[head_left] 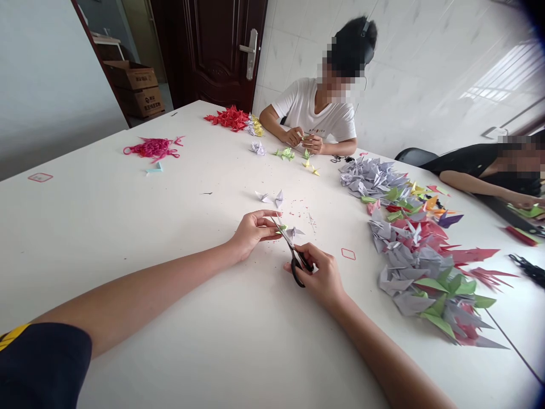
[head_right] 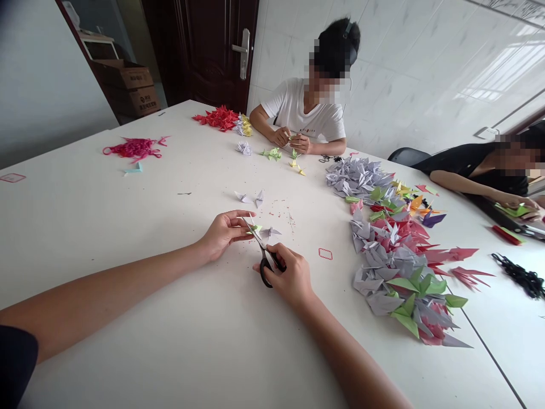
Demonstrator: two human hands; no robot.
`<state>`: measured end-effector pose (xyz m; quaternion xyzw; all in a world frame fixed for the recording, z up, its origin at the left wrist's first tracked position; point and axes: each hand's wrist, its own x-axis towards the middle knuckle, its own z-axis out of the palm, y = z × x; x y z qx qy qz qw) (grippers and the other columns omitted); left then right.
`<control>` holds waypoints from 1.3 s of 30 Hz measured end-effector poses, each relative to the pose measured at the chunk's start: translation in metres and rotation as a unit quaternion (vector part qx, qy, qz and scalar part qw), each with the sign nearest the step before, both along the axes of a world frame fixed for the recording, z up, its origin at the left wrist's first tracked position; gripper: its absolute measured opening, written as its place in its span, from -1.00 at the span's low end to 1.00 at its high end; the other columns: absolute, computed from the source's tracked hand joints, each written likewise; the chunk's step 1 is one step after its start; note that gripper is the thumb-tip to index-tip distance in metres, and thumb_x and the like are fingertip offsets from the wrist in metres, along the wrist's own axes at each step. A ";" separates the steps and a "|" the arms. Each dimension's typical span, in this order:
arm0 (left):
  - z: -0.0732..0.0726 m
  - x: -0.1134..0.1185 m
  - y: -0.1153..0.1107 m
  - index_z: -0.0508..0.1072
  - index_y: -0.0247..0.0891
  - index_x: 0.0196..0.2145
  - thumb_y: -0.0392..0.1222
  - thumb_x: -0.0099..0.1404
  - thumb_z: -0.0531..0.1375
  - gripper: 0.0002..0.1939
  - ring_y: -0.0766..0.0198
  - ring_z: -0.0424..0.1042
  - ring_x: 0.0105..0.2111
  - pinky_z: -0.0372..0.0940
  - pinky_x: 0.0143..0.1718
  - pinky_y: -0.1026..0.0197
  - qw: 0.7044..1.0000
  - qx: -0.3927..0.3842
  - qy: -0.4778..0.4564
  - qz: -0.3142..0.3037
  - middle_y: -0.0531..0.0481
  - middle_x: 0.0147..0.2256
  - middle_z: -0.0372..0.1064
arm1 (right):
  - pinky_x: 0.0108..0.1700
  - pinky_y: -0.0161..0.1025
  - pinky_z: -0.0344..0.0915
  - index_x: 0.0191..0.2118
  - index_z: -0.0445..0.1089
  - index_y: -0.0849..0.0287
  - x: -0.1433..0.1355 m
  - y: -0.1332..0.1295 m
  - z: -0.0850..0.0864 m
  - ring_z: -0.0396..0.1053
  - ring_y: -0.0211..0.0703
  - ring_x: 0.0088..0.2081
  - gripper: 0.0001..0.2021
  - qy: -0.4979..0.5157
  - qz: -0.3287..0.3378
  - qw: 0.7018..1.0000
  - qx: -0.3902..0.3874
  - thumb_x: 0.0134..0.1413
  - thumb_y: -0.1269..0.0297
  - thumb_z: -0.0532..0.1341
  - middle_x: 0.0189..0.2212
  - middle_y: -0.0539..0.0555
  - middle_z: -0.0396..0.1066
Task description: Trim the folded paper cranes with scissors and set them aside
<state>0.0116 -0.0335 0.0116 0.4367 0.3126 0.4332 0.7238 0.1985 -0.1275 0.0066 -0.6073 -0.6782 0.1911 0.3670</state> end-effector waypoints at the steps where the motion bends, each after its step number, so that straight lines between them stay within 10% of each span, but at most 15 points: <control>1: 0.000 0.000 0.000 0.50 -0.36 -0.06 -0.30 0.01 0.43 -0.51 0.24 0.53 -0.30 0.44 -0.01 0.00 1.000 0.001 0.000 -0.001 0.01 -0.44 0.48 | -0.46 -0.33 0.10 -0.30 0.41 0.11 0.000 0.000 0.000 0.07 -0.28 -0.52 -0.73 -0.002 -0.001 1.000 0.001 -0.07 0.07 0.34 -0.58 -0.11 0.14; 39: -0.003 0.000 0.002 0.43 -0.38 0.09 -0.39 0.04 0.35 -0.39 0.26 0.52 -0.38 0.45 -0.06 0.00 0.999 0.028 0.045 0.008 0.01 -0.44 0.47 | -0.50 -0.34 0.10 -0.29 0.45 0.11 0.004 0.002 -0.008 0.19 -0.29 -0.55 -0.80 -0.108 -0.024 0.990 0.085 -0.02 0.12 0.27 -0.53 -0.07 0.35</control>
